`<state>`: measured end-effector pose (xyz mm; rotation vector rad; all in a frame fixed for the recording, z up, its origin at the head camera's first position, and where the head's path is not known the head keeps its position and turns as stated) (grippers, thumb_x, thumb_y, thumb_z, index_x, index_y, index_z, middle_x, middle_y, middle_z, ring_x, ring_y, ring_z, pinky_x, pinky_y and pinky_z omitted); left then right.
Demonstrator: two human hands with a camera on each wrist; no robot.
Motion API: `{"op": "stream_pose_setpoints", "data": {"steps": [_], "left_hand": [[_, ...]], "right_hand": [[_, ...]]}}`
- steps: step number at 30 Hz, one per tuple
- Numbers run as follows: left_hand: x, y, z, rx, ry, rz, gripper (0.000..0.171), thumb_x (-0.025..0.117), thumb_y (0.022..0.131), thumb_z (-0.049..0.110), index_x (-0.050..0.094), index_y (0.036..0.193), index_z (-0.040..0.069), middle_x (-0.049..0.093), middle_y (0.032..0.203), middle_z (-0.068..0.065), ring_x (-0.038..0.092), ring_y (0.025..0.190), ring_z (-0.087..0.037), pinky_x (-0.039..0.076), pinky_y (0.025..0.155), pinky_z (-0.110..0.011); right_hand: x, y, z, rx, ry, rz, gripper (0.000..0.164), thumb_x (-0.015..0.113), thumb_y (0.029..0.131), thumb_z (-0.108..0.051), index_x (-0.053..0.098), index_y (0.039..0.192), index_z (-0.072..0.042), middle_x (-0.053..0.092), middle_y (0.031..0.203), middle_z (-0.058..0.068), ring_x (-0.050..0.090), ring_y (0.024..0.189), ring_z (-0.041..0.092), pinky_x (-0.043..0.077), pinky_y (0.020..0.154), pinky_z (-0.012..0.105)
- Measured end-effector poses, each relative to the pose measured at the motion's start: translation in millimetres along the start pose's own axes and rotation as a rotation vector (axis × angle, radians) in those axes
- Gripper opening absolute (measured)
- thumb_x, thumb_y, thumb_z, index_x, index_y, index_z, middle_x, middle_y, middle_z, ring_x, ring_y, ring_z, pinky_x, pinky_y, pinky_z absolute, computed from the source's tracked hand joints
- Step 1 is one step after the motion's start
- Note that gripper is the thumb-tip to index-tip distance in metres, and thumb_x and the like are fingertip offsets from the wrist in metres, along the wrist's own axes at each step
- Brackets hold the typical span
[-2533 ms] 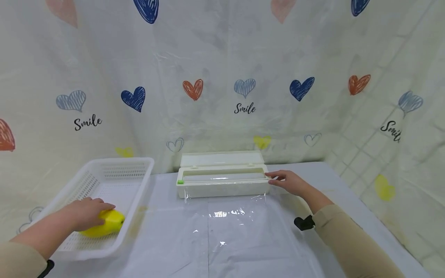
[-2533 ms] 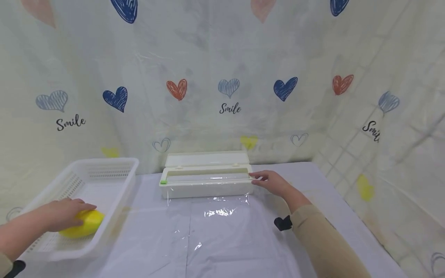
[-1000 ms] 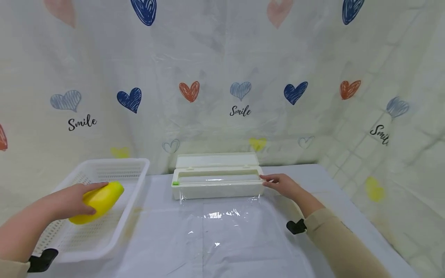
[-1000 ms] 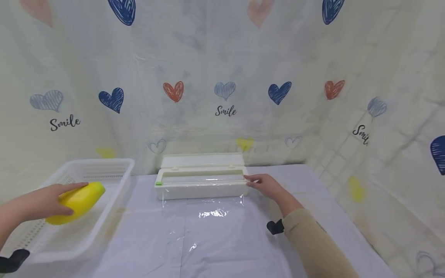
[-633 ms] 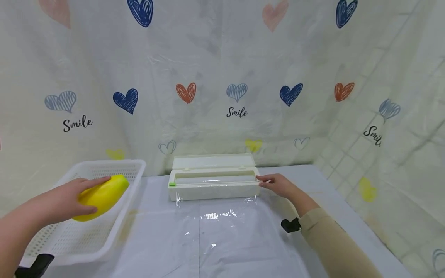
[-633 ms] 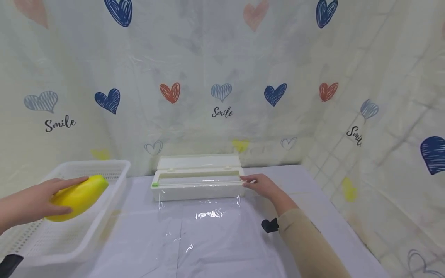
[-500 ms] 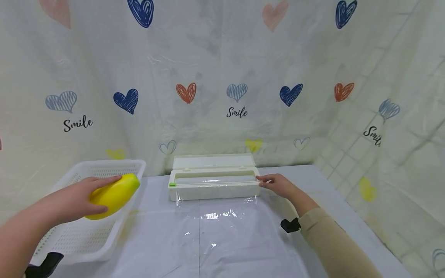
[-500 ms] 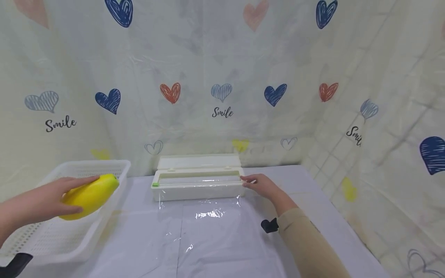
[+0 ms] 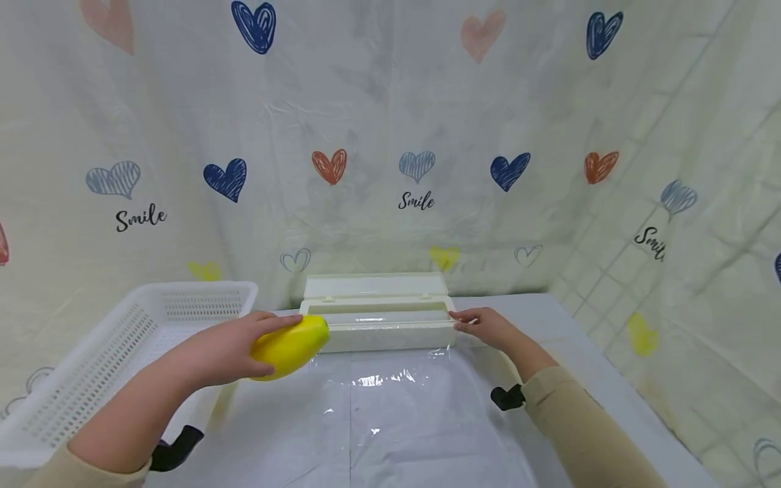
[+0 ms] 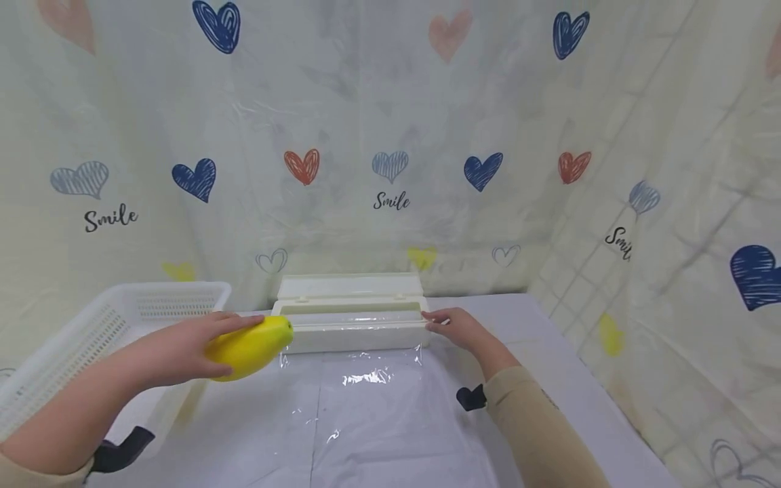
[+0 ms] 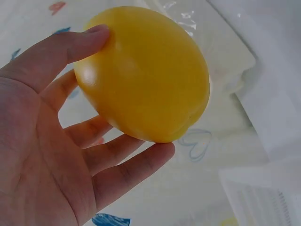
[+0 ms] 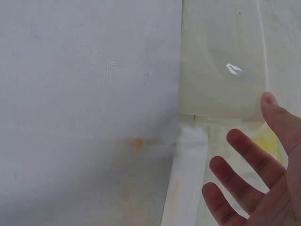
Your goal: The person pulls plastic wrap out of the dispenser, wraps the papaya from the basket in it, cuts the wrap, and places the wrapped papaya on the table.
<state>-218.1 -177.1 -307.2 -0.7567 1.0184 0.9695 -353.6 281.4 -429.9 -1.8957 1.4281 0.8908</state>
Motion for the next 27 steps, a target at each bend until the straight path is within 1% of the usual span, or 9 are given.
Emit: {"op": "stream_pose_setpoints", "data": {"steps": [3, 6, 8, 10, 13, 16, 18, 21, 27], "left_hand": [[11.6, 13.1, 10.5, 0.026, -0.015, -0.015, 0.074, 0.082, 0.079, 0.022, 0.051, 0.144, 0.037, 0.054, 0.138, -0.005, 0.056, 0.097, -0.018, 0.053, 0.084, -0.04], [24.7, 26.0, 19.9, 0.041, -0.027, -0.033, 0.072, 0.082, 0.079, 0.02, 0.052, 0.142, 0.038, 0.055, 0.136, 0.002, 0.055, 0.096, -0.016, 0.052, 0.084, -0.037], [33.0, 33.3, 26.8, 0.054, -0.026, -0.042, 0.071, 0.082, 0.079, 0.02, 0.053, 0.142, 0.039, 0.056, 0.134, 0.005, 0.054, 0.096, -0.014, 0.05, 0.085, -0.036], [41.5, 40.1, 33.6, 0.073, -0.021, -0.046, 0.071, 0.082, 0.079, 0.019, 0.054, 0.141, 0.039, 0.056, 0.133, 0.006, 0.054, 0.096, -0.014, 0.05, 0.085, -0.036], [52.6, 48.7, 42.4, 0.12, -0.011, -0.047, 0.071, 0.081, 0.079, 0.016, 0.054, 0.141, 0.038, 0.055, 0.135, 0.006, 0.056, 0.098, -0.015, 0.05, 0.085, -0.039], [63.8, 56.4, 47.1, 0.167, -0.002, -0.043, 0.074, 0.08, 0.079, 0.012, 0.053, 0.143, 0.036, 0.054, 0.138, 0.005, 0.057, 0.106, -0.019, 0.05, 0.087, -0.042], [71.8, 61.3, 48.0, 0.184, -0.005, -0.039, 0.074, 0.081, 0.078, 0.01, 0.053, 0.142, 0.034, 0.053, 0.14, 0.005, 0.056, 0.113, -0.021, 0.049, 0.092, -0.045], [83.4, 69.1, 49.7, 0.198, -0.002, -0.035, 0.073, 0.083, 0.077, 0.011, 0.053, 0.141, 0.031, 0.052, 0.142, 0.002, 0.055, 0.116, -0.023, 0.047, 0.095, -0.046], [99.2, 85.5, 62.1, 0.248, 0.054, -0.007, 0.071, 0.083, 0.077, 0.014, 0.054, 0.139, 0.029, 0.053, 0.141, -0.001, 0.057, 0.115, -0.023, 0.049, 0.094, -0.045]], "right_hand": [[1, -1, 2, -0.014, 0.0, 0.0, 0.046, 0.067, 0.095, -0.034, 0.061, 0.137, -0.017, 0.065, 0.121, 0.012, 0.06, 0.104, 0.027, 0.052, 0.083, 0.04], [2, -2, 3, -0.003, 0.005, 0.006, 0.046, 0.068, 0.094, -0.036, 0.061, 0.137, -0.019, 0.065, 0.123, 0.012, 0.059, 0.105, 0.028, 0.052, 0.085, 0.04], [2, -3, 3, -0.009, 0.0, 0.005, 0.047, 0.067, 0.095, -0.036, 0.06, 0.138, -0.018, 0.064, 0.124, 0.013, 0.059, 0.107, 0.028, 0.052, 0.087, 0.042], [1, -3, 3, 0.004, 0.007, 0.012, 0.046, 0.067, 0.095, -0.035, 0.061, 0.137, -0.019, 0.064, 0.125, 0.012, 0.059, 0.108, 0.028, 0.051, 0.088, 0.042], [1, -3, 2, -0.003, 0.005, 0.017, 0.045, 0.066, 0.095, -0.034, 0.061, 0.137, -0.018, 0.064, 0.127, 0.014, 0.059, 0.109, 0.029, 0.052, 0.089, 0.044], [2, -1, 0, -0.009, 0.007, 0.019, 0.044, 0.066, 0.096, -0.033, 0.061, 0.137, -0.018, 0.063, 0.128, 0.014, 0.059, 0.11, 0.03, 0.052, 0.089, 0.044], [4, 0, -1, -0.012, 0.01, 0.018, 0.044, 0.065, 0.096, -0.034, 0.061, 0.138, -0.019, 0.063, 0.128, 0.014, 0.059, 0.11, 0.029, 0.051, 0.089, 0.043], [6, 0, -3, -0.011, 0.009, 0.023, 0.044, 0.065, 0.097, -0.033, 0.061, 0.137, -0.019, 0.063, 0.128, 0.013, 0.059, 0.109, 0.029, 0.052, 0.087, 0.042], [2, -5, -3, 0.009, -0.003, 0.023, 0.044, 0.064, 0.097, -0.033, 0.06, 0.138, -0.019, 0.063, 0.128, 0.014, 0.059, 0.11, 0.029, 0.052, 0.087, 0.042]]}}
Point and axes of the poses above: each hand's wrist, its own y-axis towards the middle knuckle, its own x-axis out of the palm, z = x × y, the point moved 3 cm from there along y, towards the middle knuckle
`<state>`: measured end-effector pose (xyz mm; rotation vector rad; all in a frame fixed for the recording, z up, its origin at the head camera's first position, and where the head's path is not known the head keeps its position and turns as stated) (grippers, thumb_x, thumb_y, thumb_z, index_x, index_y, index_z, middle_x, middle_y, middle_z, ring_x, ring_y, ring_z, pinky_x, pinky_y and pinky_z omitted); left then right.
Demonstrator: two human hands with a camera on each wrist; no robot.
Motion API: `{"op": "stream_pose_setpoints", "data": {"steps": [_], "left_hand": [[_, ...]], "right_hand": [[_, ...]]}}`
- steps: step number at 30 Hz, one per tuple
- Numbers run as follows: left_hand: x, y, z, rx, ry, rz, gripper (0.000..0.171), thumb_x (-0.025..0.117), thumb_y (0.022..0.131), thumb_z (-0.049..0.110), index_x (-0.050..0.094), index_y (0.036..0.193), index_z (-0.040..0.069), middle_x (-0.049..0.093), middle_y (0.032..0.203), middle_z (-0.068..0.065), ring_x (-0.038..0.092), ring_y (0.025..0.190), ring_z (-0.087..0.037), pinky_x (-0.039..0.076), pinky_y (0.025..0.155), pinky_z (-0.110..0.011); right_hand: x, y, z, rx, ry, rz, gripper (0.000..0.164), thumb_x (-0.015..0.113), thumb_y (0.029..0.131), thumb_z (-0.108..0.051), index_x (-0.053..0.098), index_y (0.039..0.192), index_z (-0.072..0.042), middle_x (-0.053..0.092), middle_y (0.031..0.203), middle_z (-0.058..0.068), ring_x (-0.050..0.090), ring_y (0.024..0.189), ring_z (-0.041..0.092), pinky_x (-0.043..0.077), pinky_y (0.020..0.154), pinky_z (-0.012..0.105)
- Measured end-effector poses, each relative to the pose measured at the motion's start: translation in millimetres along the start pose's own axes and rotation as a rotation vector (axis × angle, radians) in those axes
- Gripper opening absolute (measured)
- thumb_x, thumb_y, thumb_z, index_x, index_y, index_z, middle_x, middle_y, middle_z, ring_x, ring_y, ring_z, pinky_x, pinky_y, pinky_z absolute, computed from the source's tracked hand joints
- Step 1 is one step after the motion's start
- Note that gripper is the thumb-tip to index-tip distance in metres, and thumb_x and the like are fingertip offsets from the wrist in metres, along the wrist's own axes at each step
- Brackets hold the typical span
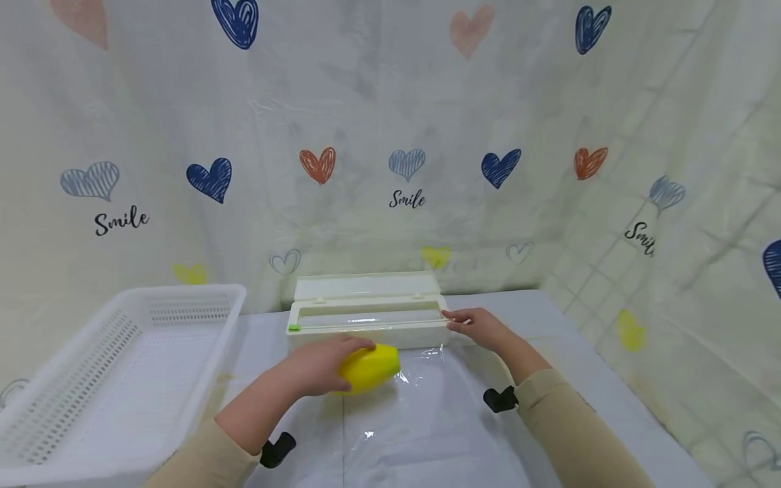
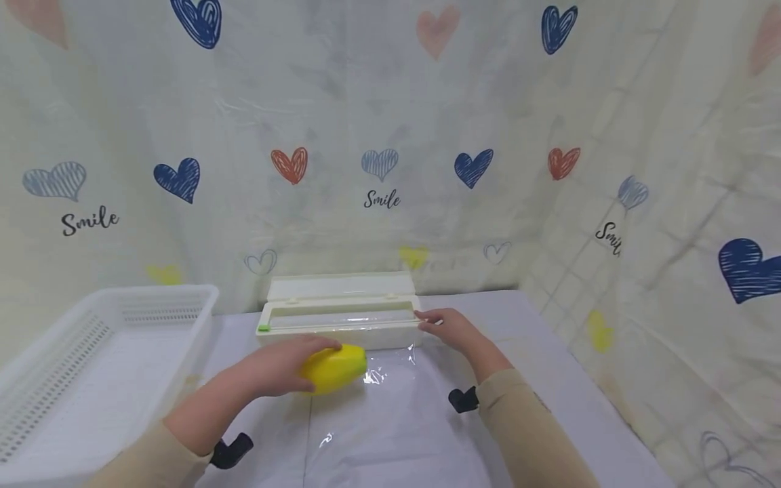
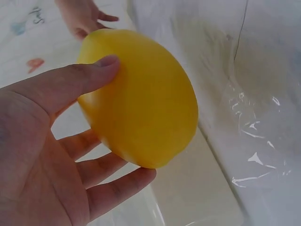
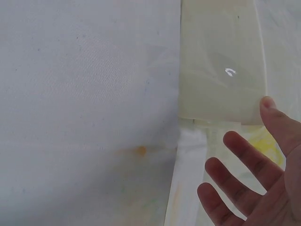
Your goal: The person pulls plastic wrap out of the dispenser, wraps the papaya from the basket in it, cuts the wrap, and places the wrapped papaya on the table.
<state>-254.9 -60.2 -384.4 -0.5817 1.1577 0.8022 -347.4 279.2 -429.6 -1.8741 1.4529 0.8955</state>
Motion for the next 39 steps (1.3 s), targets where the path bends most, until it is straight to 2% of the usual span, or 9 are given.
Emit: {"op": "stream_pose_setpoints", "data": {"steps": [6, 14, 19, 26, 33, 39], "left_hand": [[12.5, 12.5, 2.8, 0.015, 0.041, 0.022, 0.069, 0.083, 0.078, 0.014, 0.054, 0.139, 0.03, 0.053, 0.139, -0.001, 0.057, 0.113, -0.023, 0.05, 0.091, -0.042], [26.0, 20.7, -4.9, -0.043, 0.02, -0.004, 0.066, 0.085, 0.077, 0.015, 0.059, 0.135, 0.033, 0.053, 0.124, 0.002, 0.054, 0.101, -0.019, 0.051, 0.086, -0.038], [31.1, 21.8, -10.7, -0.058, -0.003, -0.009, 0.068, 0.086, 0.077, 0.017, 0.058, 0.137, 0.035, 0.05, 0.122, 0.003, 0.051, 0.098, -0.017, 0.05, 0.086, -0.036], [34.8, 19.5, -15.2, -0.011, -0.019, 0.015, 0.073, 0.084, 0.079, 0.015, 0.053, 0.143, 0.034, 0.049, 0.128, 0.001, 0.05, 0.11, -0.018, 0.048, 0.098, -0.038], [35.2, 16.0, -14.0, -0.011, -0.025, 0.015, 0.076, 0.083, 0.08, 0.018, 0.049, 0.146, 0.032, 0.043, 0.146, -0.006, 0.045, 0.129, -0.026, 0.043, 0.106, -0.046], [36.2, 14.0, -11.9, -0.019, -0.032, 0.002, 0.075, 0.083, 0.081, 0.02, 0.049, 0.146, 0.031, 0.043, 0.147, -0.007, 0.044, 0.131, -0.028, 0.042, 0.106, -0.049]], "right_hand": [[-1, 0, 0, 0.005, -0.009, -0.009, 0.044, 0.064, 0.097, -0.034, 0.059, 0.139, -0.019, 0.063, 0.129, 0.013, 0.058, 0.112, 0.029, 0.051, 0.089, 0.042], [0, 0, -1, 0.025, -0.016, -0.01, 0.045, 0.065, 0.097, -0.033, 0.059, 0.139, -0.019, 0.065, 0.124, 0.013, 0.058, 0.106, 0.026, 0.052, 0.084, 0.041], [1, 0, -1, 0.018, -0.012, -0.014, 0.046, 0.065, 0.096, -0.035, 0.059, 0.139, -0.019, 0.066, 0.121, 0.011, 0.058, 0.103, 0.024, 0.051, 0.081, 0.038], [-4, -2, -5, -0.029, -0.026, -0.017, 0.045, 0.064, 0.097, -0.032, 0.059, 0.138, -0.016, 0.067, 0.116, 0.011, 0.059, 0.098, 0.023, 0.051, 0.077, 0.036], [-3, -1, -5, -0.004, -0.005, -0.009, 0.043, 0.065, 0.097, -0.031, 0.061, 0.137, -0.017, 0.067, 0.118, 0.012, 0.059, 0.095, 0.021, 0.051, 0.074, 0.034], [0, -1, -3, 0.013, 0.039, -0.015, 0.044, 0.065, 0.097, -0.028, 0.059, 0.139, -0.017, 0.068, 0.108, 0.008, 0.059, 0.087, 0.024, 0.05, 0.07, 0.032]]}}
Point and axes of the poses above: each hand's wrist, its own y-axis towards the middle knuckle, its own x-axis out of the palm, z = x × y, the point moved 3 cm from there along y, towards the middle knuckle
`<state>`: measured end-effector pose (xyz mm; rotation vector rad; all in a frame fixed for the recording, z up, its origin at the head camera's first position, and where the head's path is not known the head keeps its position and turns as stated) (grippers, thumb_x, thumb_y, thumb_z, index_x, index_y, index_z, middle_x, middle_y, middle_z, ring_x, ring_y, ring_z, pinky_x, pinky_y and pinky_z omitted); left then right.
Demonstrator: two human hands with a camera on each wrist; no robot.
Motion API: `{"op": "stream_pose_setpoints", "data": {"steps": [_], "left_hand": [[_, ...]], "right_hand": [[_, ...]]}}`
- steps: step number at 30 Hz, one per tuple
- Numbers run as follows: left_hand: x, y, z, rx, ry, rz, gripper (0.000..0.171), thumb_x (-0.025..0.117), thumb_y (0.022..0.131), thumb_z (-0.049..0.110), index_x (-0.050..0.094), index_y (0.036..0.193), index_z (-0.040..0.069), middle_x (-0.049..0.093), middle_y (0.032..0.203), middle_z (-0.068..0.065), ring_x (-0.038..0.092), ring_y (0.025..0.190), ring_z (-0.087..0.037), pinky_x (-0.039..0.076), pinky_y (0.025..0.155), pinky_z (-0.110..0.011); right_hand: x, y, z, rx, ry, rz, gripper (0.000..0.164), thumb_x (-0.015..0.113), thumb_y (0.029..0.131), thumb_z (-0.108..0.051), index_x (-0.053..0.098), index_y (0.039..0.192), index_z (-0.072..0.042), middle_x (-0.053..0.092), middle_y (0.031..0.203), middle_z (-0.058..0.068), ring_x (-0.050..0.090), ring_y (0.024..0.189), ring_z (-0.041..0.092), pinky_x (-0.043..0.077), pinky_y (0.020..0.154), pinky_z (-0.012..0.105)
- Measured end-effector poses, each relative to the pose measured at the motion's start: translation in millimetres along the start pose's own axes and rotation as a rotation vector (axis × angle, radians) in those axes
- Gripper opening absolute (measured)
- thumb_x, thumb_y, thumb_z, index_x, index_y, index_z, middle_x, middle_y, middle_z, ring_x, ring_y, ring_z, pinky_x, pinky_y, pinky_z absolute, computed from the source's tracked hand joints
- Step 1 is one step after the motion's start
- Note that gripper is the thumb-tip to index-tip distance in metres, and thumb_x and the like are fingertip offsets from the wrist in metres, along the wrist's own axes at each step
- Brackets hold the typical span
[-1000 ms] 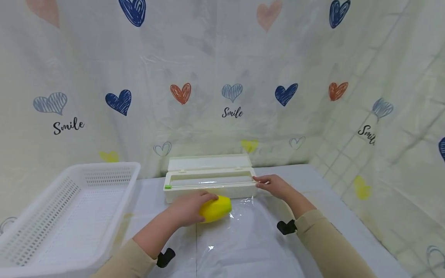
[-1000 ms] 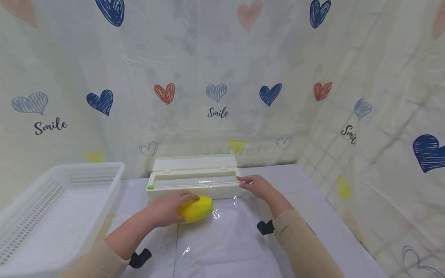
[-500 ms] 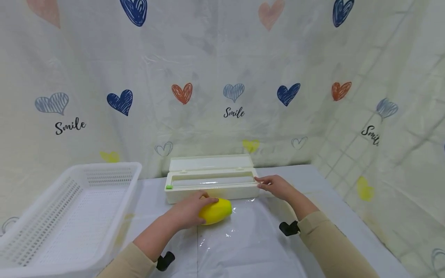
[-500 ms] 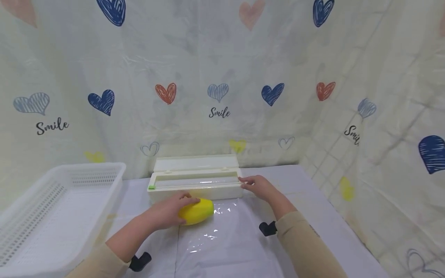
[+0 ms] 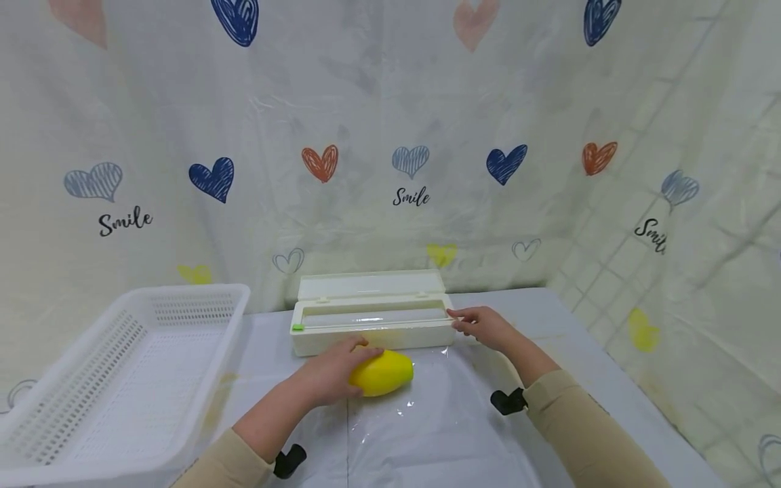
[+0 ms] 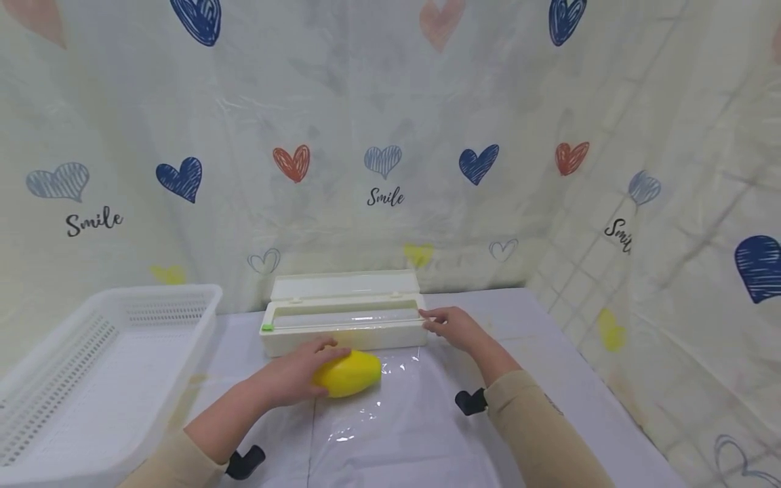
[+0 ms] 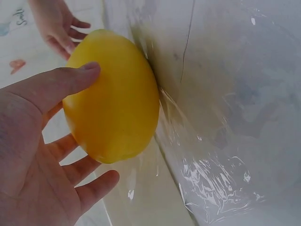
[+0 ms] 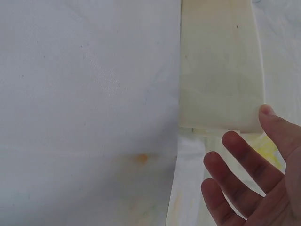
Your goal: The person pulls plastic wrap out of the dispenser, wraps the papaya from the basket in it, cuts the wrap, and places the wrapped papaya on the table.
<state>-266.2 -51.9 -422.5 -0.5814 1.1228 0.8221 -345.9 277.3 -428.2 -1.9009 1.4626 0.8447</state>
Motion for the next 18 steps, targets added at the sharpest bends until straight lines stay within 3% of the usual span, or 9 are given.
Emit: {"op": "stream_pose_setpoints", "data": {"steps": [10, 18], "left_hand": [[0.2, -3.1, -0.8, -0.029, -0.011, -0.022, 0.074, 0.081, 0.083, 0.024, 0.046, 0.148, 0.032, 0.04, 0.151, -0.006, 0.043, 0.133, -0.028, 0.042, 0.106, -0.048], [-9.0, -13.7, -1.4, -0.03, -0.005, 0.019, 0.075, 0.081, 0.083, 0.027, 0.045, 0.149, 0.029, 0.037, 0.154, -0.007, 0.039, 0.138, -0.03, 0.039, 0.109, -0.049]], "right_hand": [[2, -1, 5, -0.056, 0.05, -0.011, 0.049, 0.062, 0.099, -0.027, 0.051, 0.145, -0.012, 0.069, 0.105, 0.011, 0.065, 0.089, 0.024, 0.052, 0.071, 0.033], [-4, -10, 6, 0.037, -0.035, 0.078, 0.07, 0.069, 0.091, -0.046, 0.045, 0.15, -0.017, 0.067, 0.112, 0.01, 0.063, 0.097, 0.024, 0.053, 0.076, 0.038]]}}
Point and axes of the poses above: each hand's wrist, its own y-axis towards the middle knuckle, its own x-axis out of the palm, z = x × y, the point moved 3 cm from there along y, towards the middle knuckle
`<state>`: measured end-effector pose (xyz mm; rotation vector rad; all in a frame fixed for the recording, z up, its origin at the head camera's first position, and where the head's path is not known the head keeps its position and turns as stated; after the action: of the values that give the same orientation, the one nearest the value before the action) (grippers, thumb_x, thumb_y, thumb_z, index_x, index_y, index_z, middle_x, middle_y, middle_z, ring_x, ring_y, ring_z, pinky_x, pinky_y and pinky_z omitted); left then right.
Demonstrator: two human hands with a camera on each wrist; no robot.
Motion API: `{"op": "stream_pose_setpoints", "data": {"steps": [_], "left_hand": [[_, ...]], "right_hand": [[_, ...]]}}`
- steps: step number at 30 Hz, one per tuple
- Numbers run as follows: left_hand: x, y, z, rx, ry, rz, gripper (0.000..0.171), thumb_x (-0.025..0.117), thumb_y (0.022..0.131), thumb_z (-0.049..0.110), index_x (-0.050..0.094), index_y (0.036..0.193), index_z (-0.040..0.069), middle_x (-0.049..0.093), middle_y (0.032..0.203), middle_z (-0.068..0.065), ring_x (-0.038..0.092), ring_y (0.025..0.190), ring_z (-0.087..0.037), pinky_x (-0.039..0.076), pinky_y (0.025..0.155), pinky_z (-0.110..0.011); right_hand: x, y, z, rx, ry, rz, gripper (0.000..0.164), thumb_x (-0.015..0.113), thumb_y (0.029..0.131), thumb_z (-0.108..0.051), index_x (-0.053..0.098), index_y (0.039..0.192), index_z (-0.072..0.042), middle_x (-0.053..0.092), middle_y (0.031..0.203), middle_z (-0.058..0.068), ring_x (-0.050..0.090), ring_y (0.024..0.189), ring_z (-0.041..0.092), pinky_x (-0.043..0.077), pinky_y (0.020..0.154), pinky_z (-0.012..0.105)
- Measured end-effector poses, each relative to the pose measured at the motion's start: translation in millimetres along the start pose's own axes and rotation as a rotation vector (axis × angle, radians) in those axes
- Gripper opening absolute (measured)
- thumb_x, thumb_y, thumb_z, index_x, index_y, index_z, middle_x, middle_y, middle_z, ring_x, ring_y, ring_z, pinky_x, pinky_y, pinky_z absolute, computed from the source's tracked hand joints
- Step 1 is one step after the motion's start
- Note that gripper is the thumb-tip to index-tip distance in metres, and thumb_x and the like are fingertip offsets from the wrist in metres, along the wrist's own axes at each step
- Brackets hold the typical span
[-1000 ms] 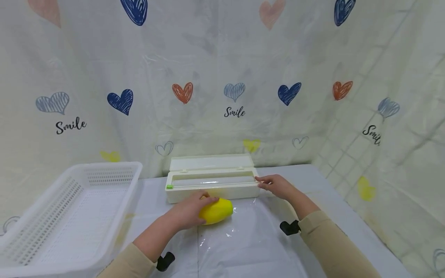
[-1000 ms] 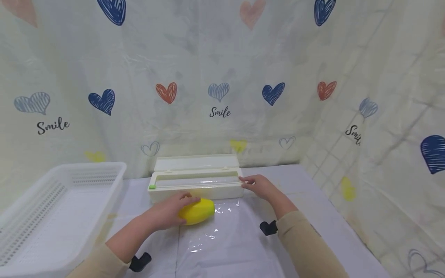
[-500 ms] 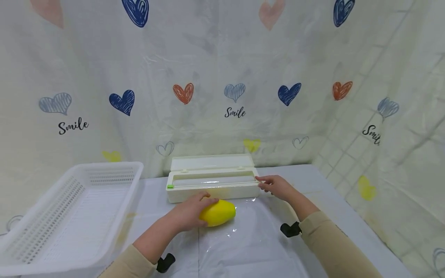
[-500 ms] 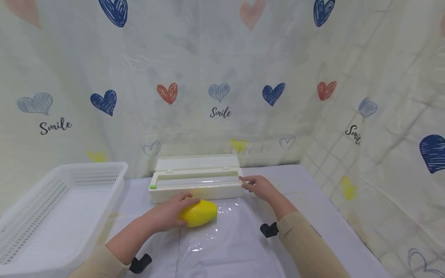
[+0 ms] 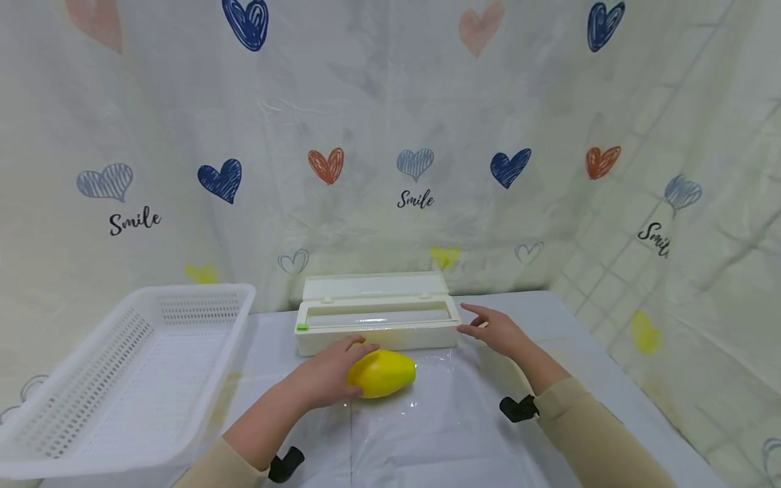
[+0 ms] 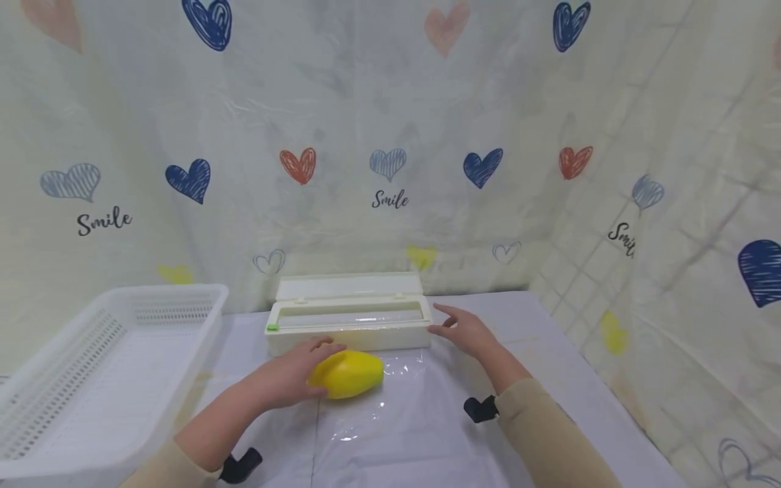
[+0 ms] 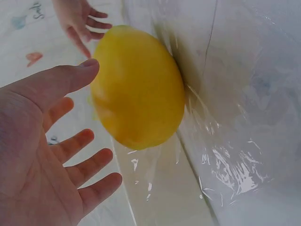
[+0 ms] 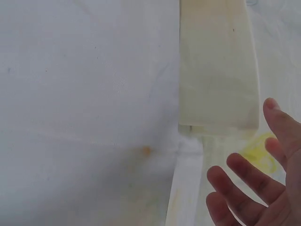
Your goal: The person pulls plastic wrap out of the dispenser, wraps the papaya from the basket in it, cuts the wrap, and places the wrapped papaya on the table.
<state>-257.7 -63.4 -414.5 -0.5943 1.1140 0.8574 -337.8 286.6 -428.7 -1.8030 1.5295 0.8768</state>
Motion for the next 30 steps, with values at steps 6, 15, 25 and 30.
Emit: {"op": "stream_pose_setpoints", "data": {"steps": [6, 15, 25, 30], "left_hand": [[-9.8, -19.1, 0.5, -0.018, 0.0, 0.018, 0.074, 0.08, 0.084, 0.032, 0.044, 0.148, 0.034, 0.036, 0.155, -0.004, 0.04, 0.137, -0.028, 0.042, 0.106, -0.051], [-18.5, -55.2, 3.9, 0.053, 0.071, 0.015, 0.043, 0.083, 0.081, 0.032, 0.066, 0.12, 0.023, 0.059, 0.118, 0.005, 0.057, 0.106, -0.017, 0.05, 0.093, -0.039], [-2.0, -90.8, -8.0, 0.159, 0.089, -0.058, 0.025, 0.082, 0.079, 0.021, 0.069, 0.1, 0.024, 0.062, 0.101, 0.013, 0.058, 0.089, -0.01, 0.051, 0.081, -0.032], [11.1, -99.1, -21.7, 0.17, 0.13, -0.06, 0.031, 0.085, 0.076, 0.019, 0.068, 0.102, 0.024, 0.06, 0.102, 0.014, 0.057, 0.09, -0.01, 0.051, 0.081, -0.031]], "right_hand": [[-8, -19, -11, -0.027, -0.039, 0.029, 0.058, 0.073, 0.089, -0.041, 0.059, 0.139, -0.015, 0.066, 0.108, 0.005, 0.063, 0.098, 0.025, 0.054, 0.074, 0.037], [0, -68, -39, -0.203, -0.127, -0.021, 0.042, 0.079, 0.083, -0.038, 0.072, 0.12, -0.019, 0.067, 0.104, -0.008, 0.061, 0.093, 0.015, 0.051, 0.072, 0.029], [27, -107, -40, -0.576, -0.375, -0.232, 0.029, 0.075, 0.087, -0.04, 0.074, 0.111, -0.025, 0.063, 0.108, -0.012, 0.06, 0.099, 0.012, 0.053, 0.085, 0.034], [41, -115, -31, -0.631, -0.406, -0.27, 0.024, 0.078, 0.085, -0.037, 0.075, 0.108, -0.029, 0.062, 0.106, -0.015, 0.058, 0.097, 0.008, 0.052, 0.082, 0.029]]}}
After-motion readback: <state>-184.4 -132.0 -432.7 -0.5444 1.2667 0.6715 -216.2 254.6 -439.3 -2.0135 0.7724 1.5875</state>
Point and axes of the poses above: each hand's wrist, its own y-axis towards the middle knuckle, its own x-axis out of the palm, z = x × y, the point moved 3 cm from there along y, towards the middle knuckle
